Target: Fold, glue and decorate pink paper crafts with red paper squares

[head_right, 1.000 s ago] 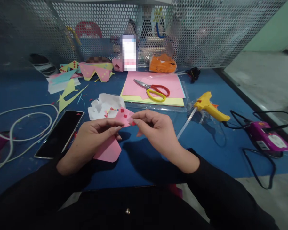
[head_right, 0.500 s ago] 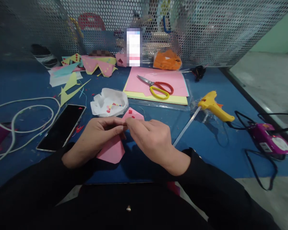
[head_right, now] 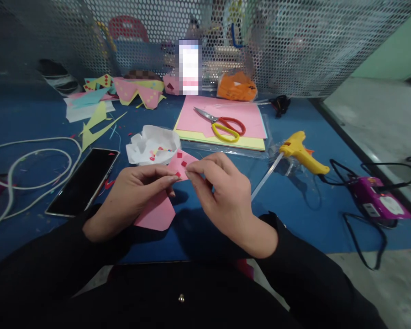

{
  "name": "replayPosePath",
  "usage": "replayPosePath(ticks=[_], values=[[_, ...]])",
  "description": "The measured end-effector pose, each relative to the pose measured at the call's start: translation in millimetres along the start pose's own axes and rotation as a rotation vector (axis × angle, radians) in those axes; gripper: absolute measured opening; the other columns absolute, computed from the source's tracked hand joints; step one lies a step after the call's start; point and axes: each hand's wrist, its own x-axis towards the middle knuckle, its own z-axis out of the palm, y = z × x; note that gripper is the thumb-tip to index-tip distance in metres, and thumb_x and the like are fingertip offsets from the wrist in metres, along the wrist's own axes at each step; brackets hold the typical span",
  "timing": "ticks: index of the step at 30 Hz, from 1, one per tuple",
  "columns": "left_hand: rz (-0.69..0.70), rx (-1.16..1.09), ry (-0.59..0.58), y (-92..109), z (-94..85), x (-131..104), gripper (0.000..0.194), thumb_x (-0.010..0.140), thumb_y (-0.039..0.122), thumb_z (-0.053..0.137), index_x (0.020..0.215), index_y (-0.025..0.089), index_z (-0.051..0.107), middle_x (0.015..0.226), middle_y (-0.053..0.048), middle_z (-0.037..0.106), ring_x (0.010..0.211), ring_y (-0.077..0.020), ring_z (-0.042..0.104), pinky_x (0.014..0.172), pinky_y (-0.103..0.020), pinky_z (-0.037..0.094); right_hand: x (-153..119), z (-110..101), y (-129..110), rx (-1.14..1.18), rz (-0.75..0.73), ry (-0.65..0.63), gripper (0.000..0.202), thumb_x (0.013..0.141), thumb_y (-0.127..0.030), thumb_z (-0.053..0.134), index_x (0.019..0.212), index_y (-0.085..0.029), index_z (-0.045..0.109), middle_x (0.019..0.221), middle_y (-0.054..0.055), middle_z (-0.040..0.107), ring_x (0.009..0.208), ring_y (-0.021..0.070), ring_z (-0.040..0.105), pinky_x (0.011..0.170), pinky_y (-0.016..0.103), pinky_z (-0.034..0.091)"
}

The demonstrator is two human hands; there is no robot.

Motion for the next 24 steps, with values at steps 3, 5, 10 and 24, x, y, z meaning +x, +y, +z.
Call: replayPosePath(ticks=[3, 5, 10, 24], values=[[0.036, 0.034, 0.001, 2.5, 0.3, -1.7, 0.009, 0.082, 0.026, 0.074, 0.081, 0.017, 0.077, 0.068, 0.001, 0.071, 0.058, -0.0104, 0.065, 0.059, -0.021, 0.053, 1.0, -1.8, -3.2, 0.139, 0.132, -0.113, 0.007, 0.090, -0.015, 0.065, 0.089, -0.019, 0.071, 0.076, -0.001, 0.062, 0.066, 0.0098, 0.056, 0.059, 0.024, 0.045], [0.069, 0.073, 0.005, 4.6, 1.0, -2.7, 0.010, 0.083, 0.027, 0.074, 0.079, 0.018, 0.077, 0.068, 0.001, 0.072, 0.060, -0.0110, 0.064, 0.059, -0.021, 0.052, 0.6, -1.2, -4.3, 0.194, 0.198, -0.155, 0.006, 0.090, -0.017, 0.066, 0.088, -0.020, 0.071, 0.077, -0.002, 0.062, 0.064, 0.0094, 0.054, 0.056, 0.024, 0.042], [0.130, 0.113, 0.006, 5.0, 2.7, -2.4, 0.010, 0.082, 0.027, 0.073, 0.078, 0.019, 0.076, 0.079, -0.001, 0.074, 0.062, -0.0106, 0.063, 0.060, -0.021, 0.052, -1.1, 0.5, -4.4, 0.192, 0.238, -0.170, 0.006, 0.090, -0.020, 0.065, 0.089, -0.021, 0.071, 0.079, -0.001, 0.063, 0.066, 0.0098, 0.054, 0.056, 0.024, 0.041], [0.113, 0.150, -0.020, 4.1, 2.3, -3.9, 0.011, 0.082, 0.029, 0.073, 0.081, 0.018, 0.075, 0.075, 0.000, 0.072, 0.063, -0.0115, 0.064, 0.062, -0.022, 0.051, 1.8, -1.5, 1.4, 0.154, 0.144, -0.211, 0.010, 0.092, -0.015, 0.058, 0.084, -0.020, 0.062, 0.075, -0.002, 0.056, 0.069, 0.0109, 0.053, 0.061, 0.025, 0.042]])
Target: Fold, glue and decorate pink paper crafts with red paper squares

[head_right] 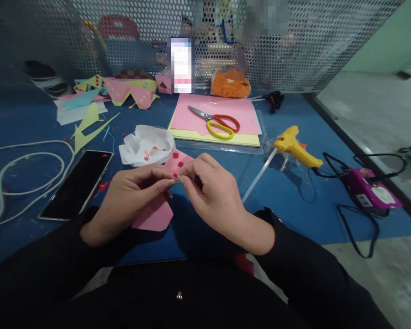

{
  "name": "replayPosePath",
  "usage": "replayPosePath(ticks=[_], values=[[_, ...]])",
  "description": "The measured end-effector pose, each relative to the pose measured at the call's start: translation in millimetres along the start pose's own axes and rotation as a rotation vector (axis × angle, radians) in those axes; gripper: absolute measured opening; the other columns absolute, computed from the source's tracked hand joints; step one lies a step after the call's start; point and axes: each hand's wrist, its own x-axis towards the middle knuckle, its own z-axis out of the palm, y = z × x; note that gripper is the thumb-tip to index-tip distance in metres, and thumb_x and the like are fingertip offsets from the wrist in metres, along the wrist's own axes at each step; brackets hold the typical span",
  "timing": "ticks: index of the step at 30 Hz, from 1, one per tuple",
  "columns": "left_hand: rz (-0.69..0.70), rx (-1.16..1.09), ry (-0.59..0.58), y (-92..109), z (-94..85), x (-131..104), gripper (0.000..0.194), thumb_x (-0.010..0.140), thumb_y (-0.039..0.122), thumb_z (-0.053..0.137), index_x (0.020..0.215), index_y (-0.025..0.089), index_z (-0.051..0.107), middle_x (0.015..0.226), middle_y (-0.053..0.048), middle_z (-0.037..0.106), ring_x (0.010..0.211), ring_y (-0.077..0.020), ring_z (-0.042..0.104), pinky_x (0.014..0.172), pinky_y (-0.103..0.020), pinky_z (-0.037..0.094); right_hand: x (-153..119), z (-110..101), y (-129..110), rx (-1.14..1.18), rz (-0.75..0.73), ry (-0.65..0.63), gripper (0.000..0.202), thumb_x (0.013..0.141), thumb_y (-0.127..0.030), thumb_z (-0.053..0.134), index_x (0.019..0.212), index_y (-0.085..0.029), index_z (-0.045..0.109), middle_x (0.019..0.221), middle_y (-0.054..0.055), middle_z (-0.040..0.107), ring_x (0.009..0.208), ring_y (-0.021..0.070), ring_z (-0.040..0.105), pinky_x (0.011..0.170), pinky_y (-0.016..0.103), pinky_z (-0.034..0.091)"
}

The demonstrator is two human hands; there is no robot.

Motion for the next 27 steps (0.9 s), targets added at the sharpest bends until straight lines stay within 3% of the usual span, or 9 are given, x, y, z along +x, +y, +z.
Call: replayPosePath(ticks=[4, 9, 12, 15, 19, 23, 27], values=[[-0.053, 0.003, -0.005, -1.8, -2.4, 1.2, 0.015, 0.079, 0.030, 0.076, 0.077, 0.017, 0.070, 0.065, 0.001, 0.068, 0.058, -0.0119, 0.062, 0.058, -0.023, 0.049, 9.2, -17.2, 6.8, 0.004, 0.066, -0.010, 0.009, 0.090, -0.019, 0.061, 0.081, -0.021, 0.063, 0.079, 0.000, 0.062, 0.076, 0.0137, 0.058, 0.069, 0.028, 0.045], [-0.043, 0.055, -0.044, -0.5, -4.8, 1.6, 0.016, 0.080, 0.031, 0.074, 0.075, 0.017, 0.069, 0.066, 0.001, 0.067, 0.060, -0.0123, 0.060, 0.059, -0.024, 0.048, 17.9, -28.6, 18.4, 0.250, 0.267, -0.187, 0.012, 0.086, -0.027, 0.068, 0.077, -0.019, 0.067, 0.103, 0.006, 0.072, 0.098, 0.0194, 0.065, 0.088, 0.036, 0.049], [-0.060, 0.074, -0.079, -0.2, -5.0, 1.7, 0.018, 0.080, 0.033, 0.073, 0.074, 0.018, 0.067, 0.066, 0.001, 0.067, 0.060, -0.0129, 0.061, 0.059, -0.025, 0.049, 18.7, -27.7, 20.7, 0.351, 0.355, -0.269, 0.015, 0.086, -0.032, 0.067, 0.080, -0.018, 0.068, 0.089, 0.004, 0.072, 0.083, 0.0161, 0.064, 0.076, 0.032, 0.050], [-0.091, 0.026, -0.084, -1.3, -3.6, 2.5, 0.025, 0.077, 0.035, 0.077, 0.071, 0.019, 0.059, 0.060, 0.003, 0.064, 0.056, -0.0129, 0.064, 0.055, -0.023, 0.048, 17.9, -26.2, 19.1, 0.336, 0.370, -0.261, 0.014, 0.086, -0.030, 0.066, 0.082, -0.017, 0.069, 0.080, 0.002, 0.070, 0.073, 0.0133, 0.059, 0.067, 0.029, 0.047], [-0.230, -0.093, -0.044, -1.6, 0.1, 3.1, 0.041, 0.072, 0.032, 0.083, 0.074, 0.022, 0.043, 0.055, 0.007, 0.062, 0.049, -0.0141, 0.067, 0.046, -0.020, 0.046, 16.0, -24.3, 14.7, 0.305, 0.359, -0.274, 0.012, 0.086, -0.026, 0.064, 0.082, -0.017, 0.069, 0.078, 0.001, 0.069, 0.069, 0.0124, 0.057, 0.063, 0.027, 0.044], [-0.359, -0.181, -0.060, 2.1, 2.3, 3.7, 0.038, 0.075, 0.027, 0.081, 0.091, 0.022, 0.047, 0.066, 0.004, 0.071, 0.043, -0.0127, 0.064, 0.042, -0.021, 0.047, 14.7, -22.7, 11.5, 0.268, 0.332, -0.286, 0.010, 0.086, -0.023, 0.063, 0.081, -0.017, 0.069, 0.077, 0.000, 0.070, 0.069, 0.0121, 0.058, 0.063, 0.026, 0.043], [-0.376, -0.230, -0.037, 4.3, 2.4, 3.7, 0.043, 0.074, 0.024, 0.082, 0.101, 0.020, 0.050, 0.074, 0.001, 0.074, 0.044, -0.0127, 0.065, 0.042, -0.021, 0.049, 14.1, -22.4, 10.5, 0.252, 0.315, -0.271, 0.009, 0.086, -0.022, 0.063, 0.080, -0.017, 0.069, 0.077, 0.000, 0.069, 0.070, 0.0122, 0.058, 0.064, 0.026, 0.043]])
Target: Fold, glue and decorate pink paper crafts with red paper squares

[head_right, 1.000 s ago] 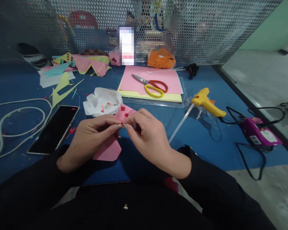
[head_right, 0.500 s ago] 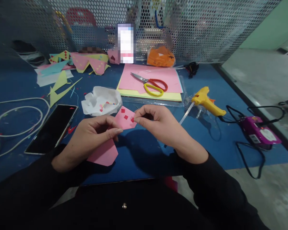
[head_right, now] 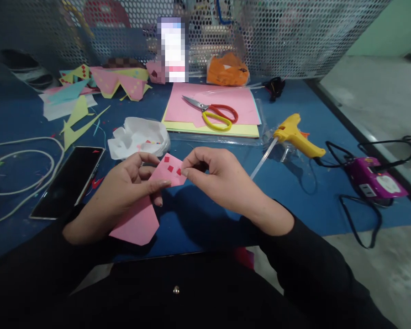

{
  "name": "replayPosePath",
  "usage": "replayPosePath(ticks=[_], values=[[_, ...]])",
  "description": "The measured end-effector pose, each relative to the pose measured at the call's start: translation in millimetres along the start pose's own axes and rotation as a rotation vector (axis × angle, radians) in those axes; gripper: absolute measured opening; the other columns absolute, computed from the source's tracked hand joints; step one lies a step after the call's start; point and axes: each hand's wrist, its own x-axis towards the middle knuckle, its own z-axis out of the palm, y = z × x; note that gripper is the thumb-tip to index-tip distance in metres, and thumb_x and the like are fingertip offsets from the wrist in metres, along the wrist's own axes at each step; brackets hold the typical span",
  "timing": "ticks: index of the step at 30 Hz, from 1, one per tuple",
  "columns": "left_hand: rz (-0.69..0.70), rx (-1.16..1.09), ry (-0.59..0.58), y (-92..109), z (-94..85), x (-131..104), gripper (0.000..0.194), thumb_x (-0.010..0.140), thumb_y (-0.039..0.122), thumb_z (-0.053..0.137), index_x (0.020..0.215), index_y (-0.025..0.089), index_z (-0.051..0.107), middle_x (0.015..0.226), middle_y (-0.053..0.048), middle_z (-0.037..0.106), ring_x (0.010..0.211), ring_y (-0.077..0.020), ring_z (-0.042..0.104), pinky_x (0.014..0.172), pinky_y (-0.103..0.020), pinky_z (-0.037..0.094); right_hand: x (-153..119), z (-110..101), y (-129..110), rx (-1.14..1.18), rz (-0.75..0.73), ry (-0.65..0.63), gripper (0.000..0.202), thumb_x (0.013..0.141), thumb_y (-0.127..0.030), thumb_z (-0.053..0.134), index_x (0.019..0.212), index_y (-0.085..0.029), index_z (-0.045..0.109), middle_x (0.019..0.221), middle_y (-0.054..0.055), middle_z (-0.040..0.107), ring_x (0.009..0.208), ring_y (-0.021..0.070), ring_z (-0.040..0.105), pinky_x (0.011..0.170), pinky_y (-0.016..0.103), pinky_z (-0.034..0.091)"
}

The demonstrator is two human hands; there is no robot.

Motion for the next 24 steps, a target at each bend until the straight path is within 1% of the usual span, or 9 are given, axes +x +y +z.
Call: replayPosePath(ticks=[2, 4, 8, 10, 12, 15, 17, 20, 24], values=[[0.031, -0.010, 0.023, -0.5, -0.2, -0.7, 0.049, 0.071, 0.024, 0.084, 0.107, 0.020, 0.051, 0.076, 0.001, 0.075, 0.047, -0.0134, 0.066, 0.044, -0.021, 0.052, -0.4, 0.1, 0.0, -0.003, -0.007, 0.007, 0.009, 0.086, -0.022, 0.063, 0.079, -0.017, 0.068, 0.077, 0.000, 0.069, 0.070, 0.0121, 0.058, 0.064, 0.026, 0.044], [0.048, -0.006, 0.002, -1.5, -0.6, -1.5, 0.047, 0.071, 0.025, 0.085, 0.109, 0.020, 0.057, 0.075, 0.001, 0.074, 0.046, -0.0126, 0.066, 0.044, -0.021, 0.052, -0.7, 0.2, 0.0, 0.003, -0.013, 0.006, 0.009, 0.086, -0.021, 0.063, 0.080, -0.017, 0.068, 0.077, 0.000, 0.069, 0.071, 0.0122, 0.058, 0.065, 0.027, 0.044], [-0.024, -0.027, -0.126, -3.1, -2.2, -2.4, 0.018, 0.078, 0.028, 0.080, 0.088, 0.018, 0.070, 0.062, 0.001, 0.070, 0.042, -0.0111, 0.061, 0.040, -0.020, 0.048, -1.1, 0.0, -0.3, -0.007, -0.027, -0.007, 0.008, 0.087, -0.020, 0.062, 0.081, -0.017, 0.067, 0.079, 0.001, 0.069, 0.073, 0.0135, 0.060, 0.068, 0.028, 0.046], [-0.052, -0.049, -0.150, -3.7, -3.5, -2.2, 0.013, 0.079, 0.030, 0.079, 0.082, 0.018, 0.073, 0.055, 0.001, 0.068, 0.043, -0.0119, 0.061, 0.040, -0.020, 0.048, -1.3, -0.3, -0.7, -0.043, -0.069, -0.009, 0.008, 0.088, -0.019, 0.061, 0.082, -0.018, 0.066, 0.081, 0.001, 0.069, 0.076, 0.0143, 0.061, 0.071, 0.029, 0.047], [-0.058, -0.057, -0.141, -4.4, -4.9, -1.9, 0.013, 0.079, 0.031, 0.079, 0.079, 0.019, 0.074, 0.052, 0.001, 0.066, 0.042, -0.0120, 0.060, 0.040, -0.020, 0.047, -1.5, -0.4, -1.0, -0.087, -0.159, -0.007, 0.009, 0.089, -0.017, 0.060, 0.082, -0.020, 0.065, 0.090, 0.003, 0.069, 0.085, 0.0163, 0.063, 0.080, 0.032, 0.049], [-0.072, -0.060, -0.123, -5.5, -6.7, -1.6, 0.014, 0.078, 0.033, 0.079, 0.078, 0.019, 0.075, 0.050, 0.000, 0.066, 0.039, -0.0116, 0.056, 0.037, -0.020, 0.044, -2.0, 1.3, -0.8, -0.151, -0.291, -0.009, 0.011, 0.090, -0.014, 0.057, 0.084, -0.021, 0.064, 0.105, 0.007, 0.065, 0.102, 0.0194, 0.062, 0.091, 0.036, 0.048], [-0.068, -0.051, -0.126, -5.9, -7.3, -1.5, 0.016, 0.078, 0.035, 0.078, 0.078, 0.019, 0.076, 0.049, -0.001, 0.065, 0.038, -0.0115, 0.056, 0.036, -0.019, 0.043, -2.5, 3.6, 0.0, -0.197, -0.333, -0.019, 0.013, 0.089, -0.010, 0.055, 0.086, -0.020, 0.062, 0.107, 0.008, 0.063, 0.105, 0.0202, 0.061, 0.092, 0.037, 0.047], [-0.034, -0.033, -0.118, -5.2, -6.5, -1.7, 0.015, 0.079, 0.032, 0.077, 0.076, 0.017, 0.075, 0.048, 0.000, 0.064, 0.040, -0.0113, 0.057, 0.038, -0.018, 0.045, -3.3, 7.6, 1.8, -0.275, -0.364, -0.016, 0.016, 0.088, -0.006, 0.053, 0.088, -0.021, 0.060, 0.108, 0.008, 0.061, 0.106, 0.0215, 0.060, 0.090, 0.039, 0.047], [-0.055, 0.006, -0.104, -1.2, -4.2, -2.6, 0.014, 0.079, 0.029, 0.076, 0.077, 0.015, 0.073, 0.049, 0.002, 0.064, 0.041, -0.0099, 0.058, 0.040, -0.017, 0.047, -3.8, 10.8, 3.7, -0.320, -0.379, 0.006, 0.014, 0.087, -0.007, 0.053, 0.087, -0.020, 0.058, 0.109, 0.009, 0.061, 0.106, 0.0241, 0.060, 0.089, 0.043, 0.046]])
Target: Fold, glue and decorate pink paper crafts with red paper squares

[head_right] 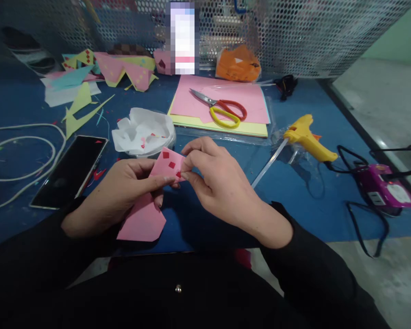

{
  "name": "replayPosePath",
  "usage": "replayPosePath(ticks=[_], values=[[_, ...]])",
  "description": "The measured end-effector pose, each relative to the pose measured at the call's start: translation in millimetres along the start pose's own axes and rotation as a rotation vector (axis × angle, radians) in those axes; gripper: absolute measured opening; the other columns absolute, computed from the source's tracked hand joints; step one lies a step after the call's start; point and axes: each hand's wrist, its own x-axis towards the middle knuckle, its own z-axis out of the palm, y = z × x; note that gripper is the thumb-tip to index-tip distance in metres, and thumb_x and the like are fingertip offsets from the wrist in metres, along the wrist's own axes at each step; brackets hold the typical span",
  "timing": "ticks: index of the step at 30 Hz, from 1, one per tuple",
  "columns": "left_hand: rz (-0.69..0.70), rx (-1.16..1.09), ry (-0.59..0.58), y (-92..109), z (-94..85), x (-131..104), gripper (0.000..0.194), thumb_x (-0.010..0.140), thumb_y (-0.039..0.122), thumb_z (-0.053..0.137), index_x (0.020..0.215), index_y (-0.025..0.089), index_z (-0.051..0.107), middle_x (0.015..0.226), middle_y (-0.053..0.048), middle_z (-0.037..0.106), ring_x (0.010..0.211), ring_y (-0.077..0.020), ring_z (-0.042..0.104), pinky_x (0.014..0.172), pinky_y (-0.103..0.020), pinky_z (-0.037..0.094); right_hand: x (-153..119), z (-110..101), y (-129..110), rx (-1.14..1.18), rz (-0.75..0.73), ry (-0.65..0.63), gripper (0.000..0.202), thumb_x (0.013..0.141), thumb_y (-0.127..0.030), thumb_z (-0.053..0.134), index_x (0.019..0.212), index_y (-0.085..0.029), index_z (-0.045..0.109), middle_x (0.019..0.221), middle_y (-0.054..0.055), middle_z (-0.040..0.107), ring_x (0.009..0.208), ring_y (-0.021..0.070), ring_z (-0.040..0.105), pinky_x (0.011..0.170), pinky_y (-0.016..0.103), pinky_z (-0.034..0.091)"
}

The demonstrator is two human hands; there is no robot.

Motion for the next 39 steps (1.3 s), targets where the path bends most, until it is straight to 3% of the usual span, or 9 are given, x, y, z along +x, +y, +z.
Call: replayPosePath(ticks=[16, 26, 29, 33, 39], values=[[0.120, 0.155, 0.028, -4.3, -0.9, 1.5, 0.017, 0.080, 0.030, 0.075, 0.072, 0.016, 0.071, 0.047, 0.005, 0.062, 0.039, -0.0083, 0.057, 0.040, -0.015, 0.046, -0.9, 2.4, -0.8, -0.091, -0.022, -0.019, 0.015, 0.086, -0.006, 0.051, 0.088, -0.019, 0.059, 0.109, 0.011, 0.061, 0.106, 0.0246, 0.059, 0.085, 0.042, 0.047], [0.129, 0.176, 0.040, -3.7, 1.1, 1.5, 0.014, 0.080, 0.028, 0.075, 0.073, 0.016, 0.072, 0.048, 0.005, 0.062, 0.041, -0.0080, 0.057, 0.041, -0.015, 0.044, -0.8, 4.1, -3.1, -0.200, -0.075, 0.007, 0.011, 0.092, -0.014, 0.051, 0.088, -0.020, 0.059, 0.108, 0.010, 0.065, 0.104, 0.0230, 0.060, 0.085, 0.039, 0.045], [0.112, 0.138, 0.048, -2.1, 1.7, 0.7, 0.012, 0.081, 0.027, 0.074, 0.075, 0.017, 0.073, 0.050, 0.005, 0.063, 0.042, -0.0079, 0.056, 0.042, -0.016, 0.045, -1.3, 4.2, -2.6, -0.106, 0.019, 0.080, 0.008, 0.091, -0.014, 0.055, 0.093, -0.021, 0.059, 0.103, 0.007, 0.066, 0.098, 0.0215, 0.062, 0.084, 0.039, 0.047], [0.103, 0.080, 0.077, 0.6, 2.0, 0.0, 0.009, 0.082, 0.024, 0.074, 0.077, 0.017, 0.075, 0.055, 0.004, 0.066, 0.045, -0.0064, 0.057, 0.044, -0.014, 0.043, -0.6, 4.0, -0.2, 0.180, 0.261, 0.183, 0.017, 0.088, -0.020, 0.063, 0.104, -0.021, 0.059, 0.095, 0.004, 0.069, 0.088, 0.0180, 0.066, 0.078, 0.035, 0.051], [0.090, 0.051, 0.042, -0.7, 0.2, 0.4, 0.009, 0.081, 0.027, 0.076, 0.079, 0.017, 0.075, 0.053, 0.004, 0.064, 0.048, -0.0067, 0.056, 0.046, -0.015, 0.041, 2.7, 6.8, -0.7, 0.387, 0.420, 0.117, 0.016, 0.085, -0.018, 0.065, 0.100, -0.017, 0.063, 0.078, -0.001, 0.068, 0.073, 0.0140, 0.065, 0.068, 0.031, 0.048]])
